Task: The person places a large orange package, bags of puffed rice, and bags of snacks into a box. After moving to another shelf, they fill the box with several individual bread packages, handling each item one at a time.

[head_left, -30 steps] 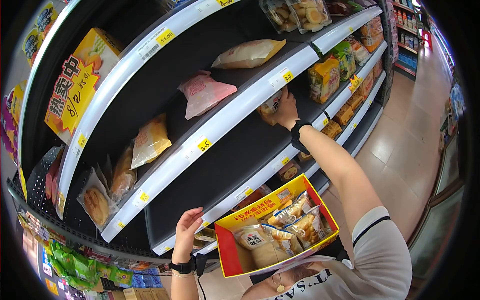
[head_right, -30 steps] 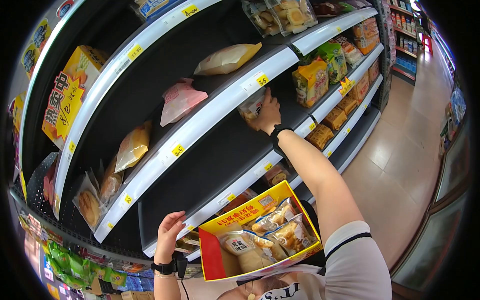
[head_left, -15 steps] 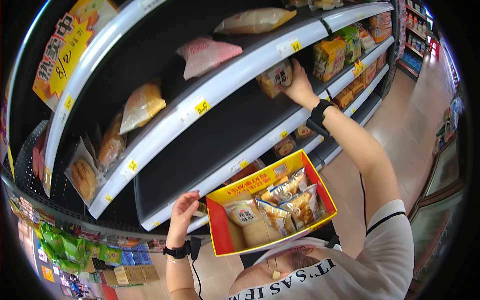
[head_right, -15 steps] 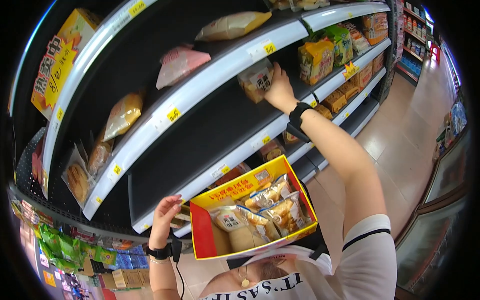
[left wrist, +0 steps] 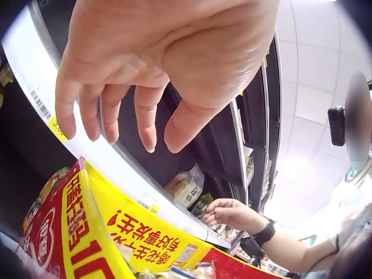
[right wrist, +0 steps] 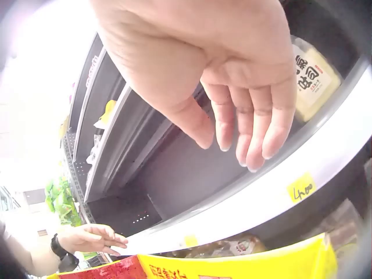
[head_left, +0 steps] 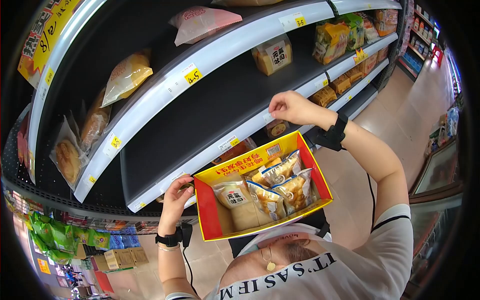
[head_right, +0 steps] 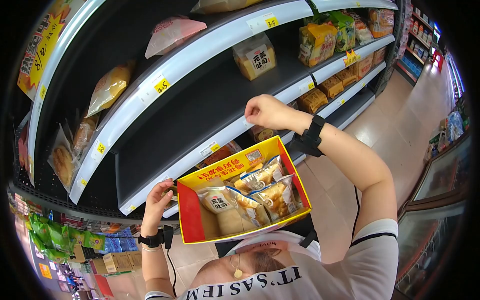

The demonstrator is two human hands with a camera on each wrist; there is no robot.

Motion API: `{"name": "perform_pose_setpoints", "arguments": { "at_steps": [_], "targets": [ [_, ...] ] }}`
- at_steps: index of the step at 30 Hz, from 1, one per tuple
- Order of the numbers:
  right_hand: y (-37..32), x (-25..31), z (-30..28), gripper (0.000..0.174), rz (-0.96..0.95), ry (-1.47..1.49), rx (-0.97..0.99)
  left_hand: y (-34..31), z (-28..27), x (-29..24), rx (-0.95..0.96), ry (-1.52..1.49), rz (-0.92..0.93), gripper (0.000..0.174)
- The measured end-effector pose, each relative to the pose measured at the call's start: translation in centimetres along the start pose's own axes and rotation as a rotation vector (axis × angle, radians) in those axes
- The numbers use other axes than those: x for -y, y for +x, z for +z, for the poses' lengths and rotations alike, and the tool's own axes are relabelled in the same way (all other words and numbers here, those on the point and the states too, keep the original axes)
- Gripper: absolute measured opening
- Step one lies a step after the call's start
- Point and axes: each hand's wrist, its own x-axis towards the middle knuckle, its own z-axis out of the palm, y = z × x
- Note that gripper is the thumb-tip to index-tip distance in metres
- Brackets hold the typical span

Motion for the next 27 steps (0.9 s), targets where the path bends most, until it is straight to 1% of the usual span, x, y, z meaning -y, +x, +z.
{"name": "perform_pose_setpoints", "arguments": {
  "at_steps": [3,4,6,9,11,13,16,17,18,19,20,22,23,24,25,26,27],
  "targets": [
    [-0.9,1.7,0.9,0.013,0.024,-0.02,0.177,0.0,0.2,-0.1,0.042,-0.016,-0.011,0.025],
    [-0.9,1.9,1.1,0.013,0.028,-0.015,0.188,0.2,0.1,0.4,0.063,-0.012,0.007,0.025],
    [-1.0,2.2,1.7,0.015,-0.023,-0.063,0.314,0.2,0.0,1.1,0.078,0.009,-0.003,0.025],
    [-1.4,3.5,2.2,0.017,-0.055,-0.121,0.346,0.1,0.1,1.2,0.114,0.0,-0.047,0.027],
    [-1.4,3.6,2.7,0.018,-0.067,-0.096,0.378,0.1,0.2,1.4,0.134,0.066,-0.024,0.028],
    [-1.3,3.7,3.0,0.018,-0.056,-0.14,0.413,0.1,0.5,0.9,0.131,0.089,-0.033,0.028],
    [-1.3,4.3,3.3,0.019,-0.06,-0.187,0.467,0.2,0.7,0.0,0.169,0.292,-0.042,0.031],
    [-1.3,4.4,3.4,0.019,-0.064,-0.198,0.491,0.3,0.7,-0.4,0.171,0.291,-0.043,0.031],
    [-1.5,4.5,3.4,0.019,-0.061,-0.197,0.491,0.5,0.7,-0.8,0.223,0.421,0.014,0.033],
    [-1.6,4.6,3.5,0.02,-0.114,-0.246,0.497,0.7,0.6,-1.2,0.274,0.55,0.072,0.035],
    [-1.7,4.7,3.6,0.021,-0.167,-0.294,0.502,0.9,0.6,-1.6,0.276,0.549,0.071,0.035],
    [-2.1,4.7,3.8,0.022,-0.159,-0.321,0.518,1.4,0.7,-2.2,0.374,0.708,0.132,0.039],
    [-2.1,4.7,3.9,0.024,-0.152,-0.347,0.534,1.8,0.8,-2.3,0.374,0.706,0.131,0.039],
    [-2.2,4.5,3.9,0.024,-0.151,-0.347,0.536,2.1,1.0,-2.3,0.401,0.785,0.174,0.04],
    [-2.3,4.2,3.9,0.025,-0.136,-0.356,0.578,2.4,1.2,-2.3,0.428,0.865,0.218,0.041],
    [-2.4,4.0,3.9,0.025,-0.122,-0.365,0.618,2.7,1.4,-2.4,0.428,0.863,0.217,0.041],
    [-2.5,4.0,3.8,0.025,-0.121,-0.365,0.62,3.1,1.7,-2.3,0.449,0.876,0.232,0.042]
  ]
}}
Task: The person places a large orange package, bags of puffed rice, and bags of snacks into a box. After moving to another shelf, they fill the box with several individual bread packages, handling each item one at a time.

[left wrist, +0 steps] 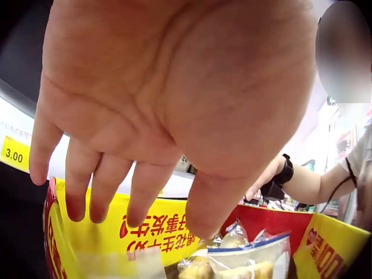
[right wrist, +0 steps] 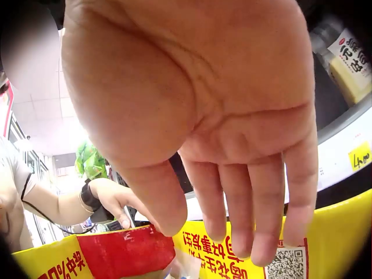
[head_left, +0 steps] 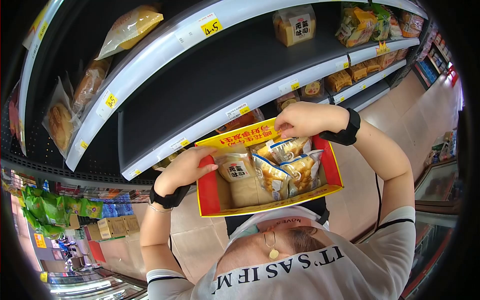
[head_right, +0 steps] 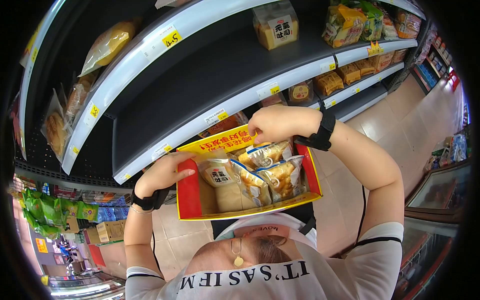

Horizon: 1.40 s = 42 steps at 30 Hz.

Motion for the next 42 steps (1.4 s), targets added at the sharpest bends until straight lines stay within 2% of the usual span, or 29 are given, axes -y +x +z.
{"name": "perform_pose_setpoints", "arguments": {
  "at_steps": [2,4,8,10,12,17,19,25,31,34,36,38,39,42],
  "targets": [
    [-0.4,0.1,-0.2,0.026,0.038,-0.032,0.086,0.5,0.3,0.1,0.016,0.012,0.022,0.043],
    [-0.8,0.1,-0.1,0.027,0.042,-0.058,0.092,0.9,0.7,0.3,0.087,0.064,-0.059,0.048],
    [-1.4,0.1,-0.2,0.03,0.074,-0.084,0.164,1.5,1.7,0.9,0.126,0.068,-0.064,0.051],
    [-1.7,0.4,-0.1,0.032,0.087,-0.105,0.201,1.8,1.9,1.0,0.234,0.091,-0.125,0.054],
    [-2.2,0.7,0.2,0.033,0.125,-0.105,0.229,1.7,2.2,1.1,0.209,0.121,-0.082,0.054],
    [-3.0,0.4,0.9,0.034,0.098,-0.105,0.158,1.8,2.8,1.6,0.115,0.153,-0.015,0.054],
    [-3.3,0.4,0.9,0.036,0.113,-0.067,0.143,2.2,2.4,1.1,0.261,0.146,-0.11,0.052],
    [-3.4,0.0,1.4,0.039,0.103,-0.075,0.113,2.6,1.8,0.7,0.383,0.146,-0.186,0.051],
    [-3.4,0.3,0.9,0.039,0.116,-0.084,0.142,1.8,1.4,0.2,0.279,0.247,-0.07,0.05],
    [-3.3,0.4,0.9,0.039,0.126,-0.081,0.154,1.1,1.3,0.1,0.209,0.193,-0.031,0.046],
    [-2.7,0.5,0.8,0.039,0.127,-0.071,0.152,1.2,1.5,0.6,0.244,0.175,-0.029,0.049],
    [-1.3,0.4,1.2,0.039,0.045,-0.076,0.154,1.2,1.7,1.0,0.279,0.163,-0.023,0.053],
    [-0.4,-0.3,1.9,0.033,-0.044,-0.084,0.082,1.3,1.8,1.0,0.288,0.137,-0.059,0.054],
    [2.3,1.5,1.9,0.032,-0.062,-0.072,0.08,1.5,2.0,1.0,0.278,0.112,-0.093,0.057]
  ]
}}
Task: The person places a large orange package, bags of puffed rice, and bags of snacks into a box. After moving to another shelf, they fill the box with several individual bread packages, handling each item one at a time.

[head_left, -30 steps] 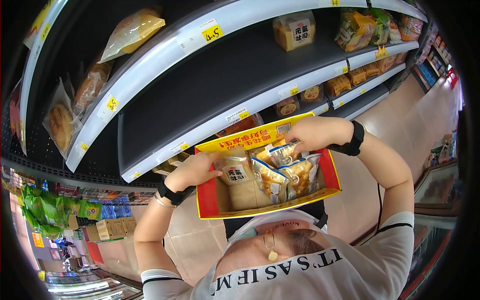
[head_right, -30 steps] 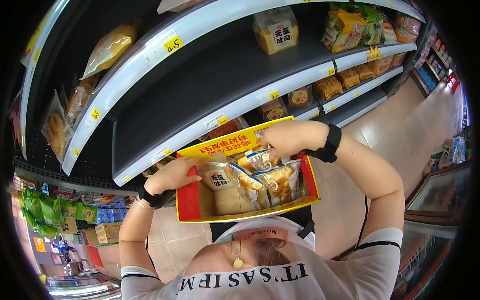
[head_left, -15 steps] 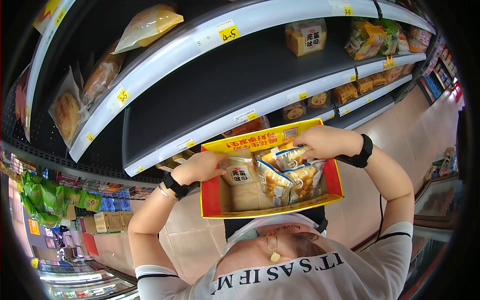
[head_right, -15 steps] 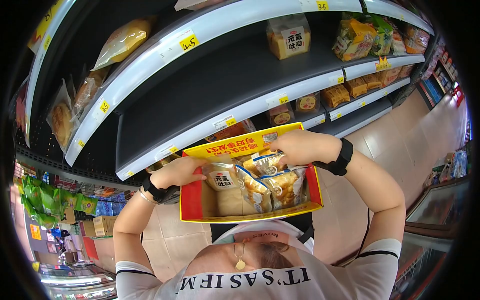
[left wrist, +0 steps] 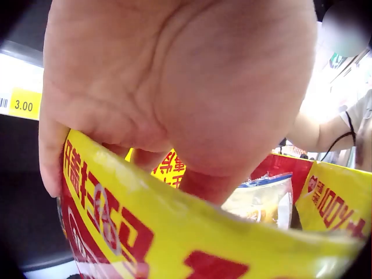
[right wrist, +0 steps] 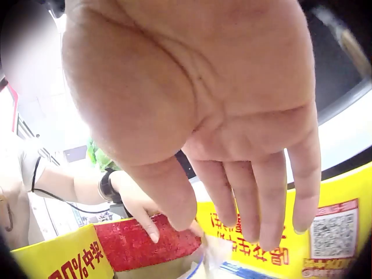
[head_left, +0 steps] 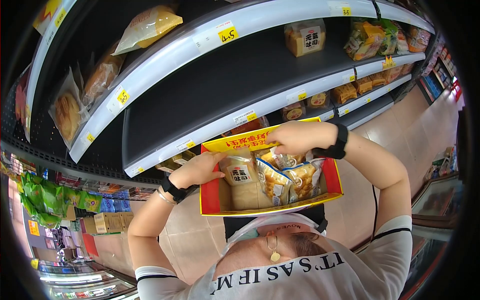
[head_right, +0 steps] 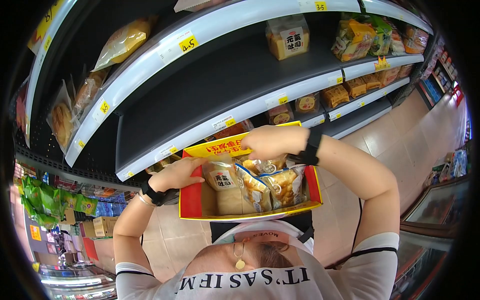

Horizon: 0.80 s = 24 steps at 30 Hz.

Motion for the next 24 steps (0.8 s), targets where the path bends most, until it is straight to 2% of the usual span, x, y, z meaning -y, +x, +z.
{"name": "perform_pose_setpoints", "arguments": {
  "at_steps": [4,6,9,10,15,19,24],
  "targets": [
    [4.8,1.0,2.1,0.033,-0.017,-0.015,0.069,0.1,0.1,0.1,-0.04,-0.02,-0.016,0.06],
    [7.1,0.8,4.2,0.025,-0.158,-0.175,0.046,0.1,0.1,0.2,-0.044,-0.032,-0.009,0.06],
    [8.0,3.5,3.8,0.017,-0.142,-0.217,0.113,0.0,0.2,0.3,-0.054,-0.039,-0.01,0.059],
    [8.4,3.5,4.5,0.013,-0.173,-0.215,0.044,0.0,0.3,0.3,-0.057,-0.033,-0.015,0.059],
    [10.4,3.5,6.9,0.019,-0.156,-0.293,-0.037,0.4,1.0,0.5,-0.13,-0.046,0.03,0.043],
    [11.1,4.2,6.9,0.016,-0.121,-0.366,0.02,0.6,0.9,0.4,-0.079,0.009,0.077,0.04],
    [12.8,3.3,9.9,0.014,-0.093,-0.36,-0.133,1.0,1.4,1.0,-0.055,0.062,0.079,0.037]
  ]
}}
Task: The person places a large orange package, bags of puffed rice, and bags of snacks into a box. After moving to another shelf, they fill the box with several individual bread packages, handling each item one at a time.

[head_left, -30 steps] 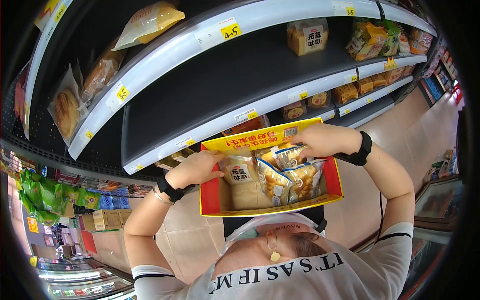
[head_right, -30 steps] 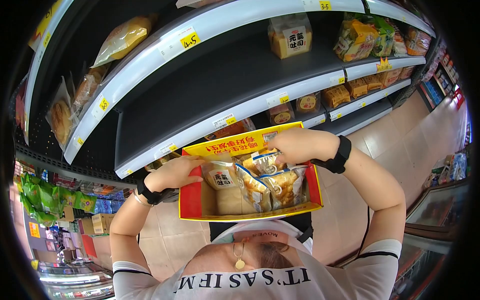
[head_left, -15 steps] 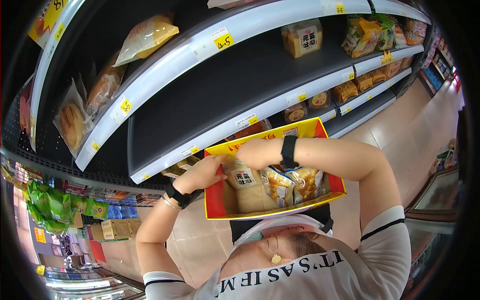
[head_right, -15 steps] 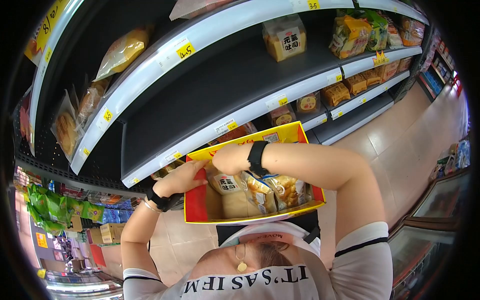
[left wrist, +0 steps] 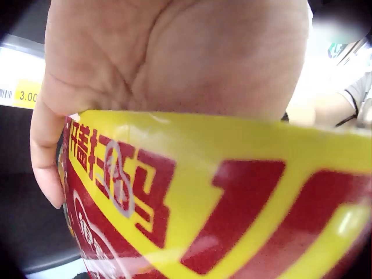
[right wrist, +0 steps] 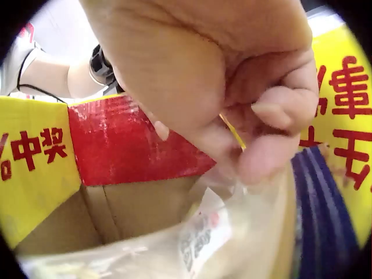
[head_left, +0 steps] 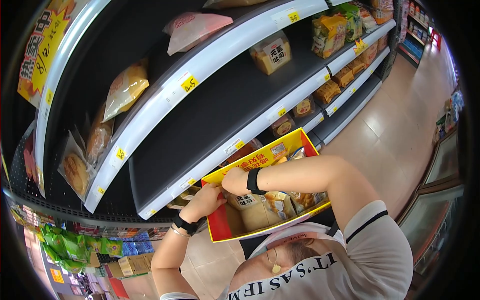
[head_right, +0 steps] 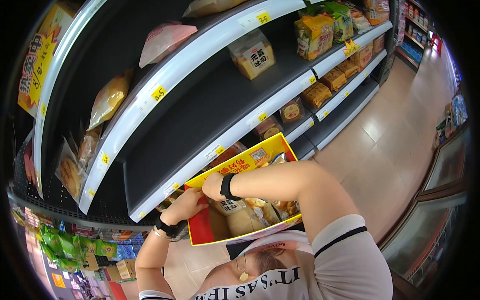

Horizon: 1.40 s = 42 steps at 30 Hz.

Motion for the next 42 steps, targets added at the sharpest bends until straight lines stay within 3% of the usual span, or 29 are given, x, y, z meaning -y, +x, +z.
{"name": "perform_pose_setpoints", "arguments": {
  "at_steps": [3,6,7,10,16,18,20,21,22,23,24,25,28,32,33,35,39,42],
  "targets": [
    [0.4,0.2,0.8,0.014,0.018,-0.112,-0.139,-0.3,0.0,0.0,-0.072,-0.054,0.018,0.036],
    [0.1,0.4,-0.3,0.013,-0.036,-0.04,-0.137,-0.6,-0.3,0.0,-0.055,-0.083,-0.007,0.037],
    [-0.4,0.8,-1.2,0.013,-0.046,-0.065,-0.138,-0.7,-0.1,0.0,-0.133,-0.06,0.035,0.029],
    [-1.8,2.0,-3.6,0.012,-0.096,0.043,-0.149,-1.4,-0.9,-1.3,-0.116,-0.112,-0.03,0.026],
    [-4.2,2.5,-7.5,0.015,-0.08,0.134,-0.199,-3.4,-4.0,-4.4,-0.17,-0.137,-0.018,0.02],
    [-5.1,2.2,-8.8,0.013,-0.048,0.194,-0.332,-4.2,-4.0,-4.4,-0.227,-0.15,-0.033,0.018],
    [-5.3,1.6,-9.3,0.013,-0.059,0.222,-0.343,-4.9,-3.9,-4.0,-0.407,-0.295,-0.046,0.018],
    [-5.8,1.4,-10.0,0.019,-0.061,0.311,-0.423,-5.3,-4.1,-4.3,-0.417,-0.389,-0.16,0.019],
    [-6.4,1.3,-10.7,0.03,-0.062,0.4,-0.502,-5.6,-4.3,-4.0,-0.418,-0.389,-0.161,0.019],
    [-6.9,1.0,-11.3,0.047,-0.029,0.491,-0.457,-6.1,-4.6,-3.4,-0.456,-0.507,-0.199,0.021],
    [-7.5,0.9,-11.9,0.047,-0.03,0.493,-0.456,-6.5,-4.8,-3.1,-0.491,-0.626,-0.237,0.022],
    [-8.1,0.9,-12.5,0.051,0.02,0.539,-0.58,-6.8,-5.0,-3.1,-0.532,-0.782,-0.272,0.024],
    [-9.1,0.1,-12.8,0.061,0.055,0.542,-0.865,-7.4,-6.4,-3.2,-0.701,-0.88,-0.212,0.03],
    [-9.6,-0.7,-12.5,0.087,0.123,0.552,-0.746,-6.8,-6.7,-2.8,-0.87,-1.149,-0.179,0.033],
    [-9.5,-0.6,-12.4,0.087,0.118,0.552,-0.746,-6.6,-6.7,-2.6,-0.875,-1.147,-0.182,0.033],
    [-9.3,0.2,-12.0,0.104,0.122,0.528,-0.714,-6.0,-6.7,-2.3,-0.942,-1.145,-0.165,0.033],
    [-8.3,1.1,-11.3,0.121,0.177,0.454,-0.674,-5.0,-6.9,-3.0,-0.985,-1.15,-0.218,0.032],
    [-8.1,1.5,-11.2,0.122,0.268,0.362,-0.656,-4.2,-7.2,-4.2,-0.977,-1.171,-0.185,0.032]
  ]
}}
